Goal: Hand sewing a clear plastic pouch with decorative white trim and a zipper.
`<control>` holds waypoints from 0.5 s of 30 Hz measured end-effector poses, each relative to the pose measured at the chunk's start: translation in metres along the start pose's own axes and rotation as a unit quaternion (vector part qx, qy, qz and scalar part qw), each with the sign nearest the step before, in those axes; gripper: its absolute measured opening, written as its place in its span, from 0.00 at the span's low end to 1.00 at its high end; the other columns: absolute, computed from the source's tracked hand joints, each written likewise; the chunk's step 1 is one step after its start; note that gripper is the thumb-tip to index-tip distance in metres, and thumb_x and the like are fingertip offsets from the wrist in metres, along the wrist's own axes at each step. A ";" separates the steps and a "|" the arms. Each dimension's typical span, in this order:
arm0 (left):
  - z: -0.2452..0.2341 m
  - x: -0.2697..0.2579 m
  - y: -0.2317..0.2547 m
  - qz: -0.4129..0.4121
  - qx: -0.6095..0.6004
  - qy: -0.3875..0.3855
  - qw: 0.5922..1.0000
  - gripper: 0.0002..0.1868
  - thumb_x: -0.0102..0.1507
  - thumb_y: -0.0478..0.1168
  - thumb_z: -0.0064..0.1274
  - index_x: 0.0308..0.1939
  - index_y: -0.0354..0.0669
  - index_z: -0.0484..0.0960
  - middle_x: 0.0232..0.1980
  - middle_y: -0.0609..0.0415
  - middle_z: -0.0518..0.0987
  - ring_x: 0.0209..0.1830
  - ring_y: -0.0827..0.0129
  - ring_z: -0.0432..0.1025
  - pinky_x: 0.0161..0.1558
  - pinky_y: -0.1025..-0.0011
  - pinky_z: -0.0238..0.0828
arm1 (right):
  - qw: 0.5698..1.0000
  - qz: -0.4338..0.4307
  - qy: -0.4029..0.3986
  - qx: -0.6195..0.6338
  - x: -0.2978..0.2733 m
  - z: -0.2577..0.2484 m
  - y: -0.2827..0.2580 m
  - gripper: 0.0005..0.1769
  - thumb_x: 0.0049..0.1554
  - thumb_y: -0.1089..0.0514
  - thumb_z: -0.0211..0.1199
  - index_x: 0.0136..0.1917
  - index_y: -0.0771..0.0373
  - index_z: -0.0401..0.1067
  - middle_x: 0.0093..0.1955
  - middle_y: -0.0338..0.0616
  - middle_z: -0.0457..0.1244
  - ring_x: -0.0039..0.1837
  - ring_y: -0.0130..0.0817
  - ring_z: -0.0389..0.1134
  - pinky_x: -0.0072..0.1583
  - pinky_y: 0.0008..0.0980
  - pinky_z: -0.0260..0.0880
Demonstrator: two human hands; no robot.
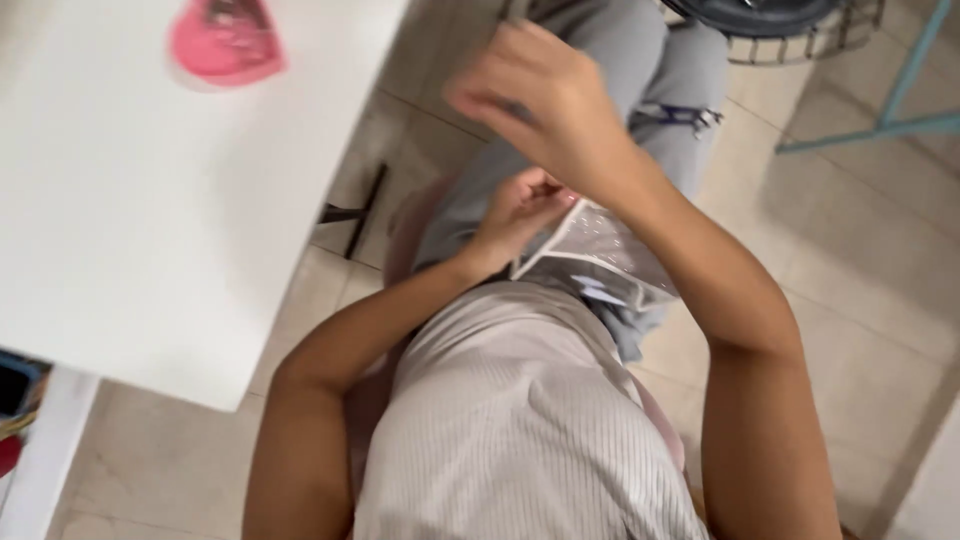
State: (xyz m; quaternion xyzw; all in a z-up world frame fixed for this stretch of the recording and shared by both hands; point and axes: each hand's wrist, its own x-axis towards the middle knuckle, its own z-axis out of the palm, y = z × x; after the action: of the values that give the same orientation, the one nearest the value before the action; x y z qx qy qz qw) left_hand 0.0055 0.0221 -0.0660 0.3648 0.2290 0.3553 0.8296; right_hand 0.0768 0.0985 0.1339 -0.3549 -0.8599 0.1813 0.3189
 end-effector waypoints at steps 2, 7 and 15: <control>0.001 0.000 0.001 0.045 0.016 0.002 0.999 0.13 0.64 0.47 0.63 0.44 0.44 0.81 0.43 0.60 0.83 0.44 0.83 0.73 0.46 0.84 0.68 | 0.995 0.057 -0.003 -0.078 -0.058 -0.026 -0.026 0.16 0.72 0.58 0.51 0.53 0.70 0.76 0.50 0.51 0.63 0.49 0.48 0.60 0.52 0.42 0.60; 0.003 -0.001 0.014 0.042 0.021 -0.004 0.999 0.07 0.66 0.35 0.61 0.45 0.33 0.83 0.40 0.49 0.83 0.43 0.76 0.77 0.47 0.77 0.78 | 0.979 0.146 0.066 -0.127 -0.150 -0.015 -0.027 0.05 0.63 0.59 0.69 0.49 0.63 0.81 0.48 0.48 0.68 0.47 0.49 0.66 0.50 0.43 0.69; 0.021 -0.013 0.046 0.025 0.074 0.011 0.997 0.08 0.65 0.37 0.63 0.41 0.33 0.86 0.34 0.51 0.83 0.35 0.81 0.75 0.42 0.81 0.77 | 0.973 0.118 0.139 -0.144 -0.160 -0.016 -0.026 0.07 0.65 0.60 0.64 0.47 0.63 0.81 0.44 0.47 0.67 0.43 0.49 0.65 0.47 0.43 0.66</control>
State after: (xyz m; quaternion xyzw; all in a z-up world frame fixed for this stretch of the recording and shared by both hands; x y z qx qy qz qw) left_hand -0.0085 0.0248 -0.0161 0.4268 0.2548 0.3619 0.7886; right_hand 0.1617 -0.0341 0.0926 -0.5175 -0.7765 0.0411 0.3571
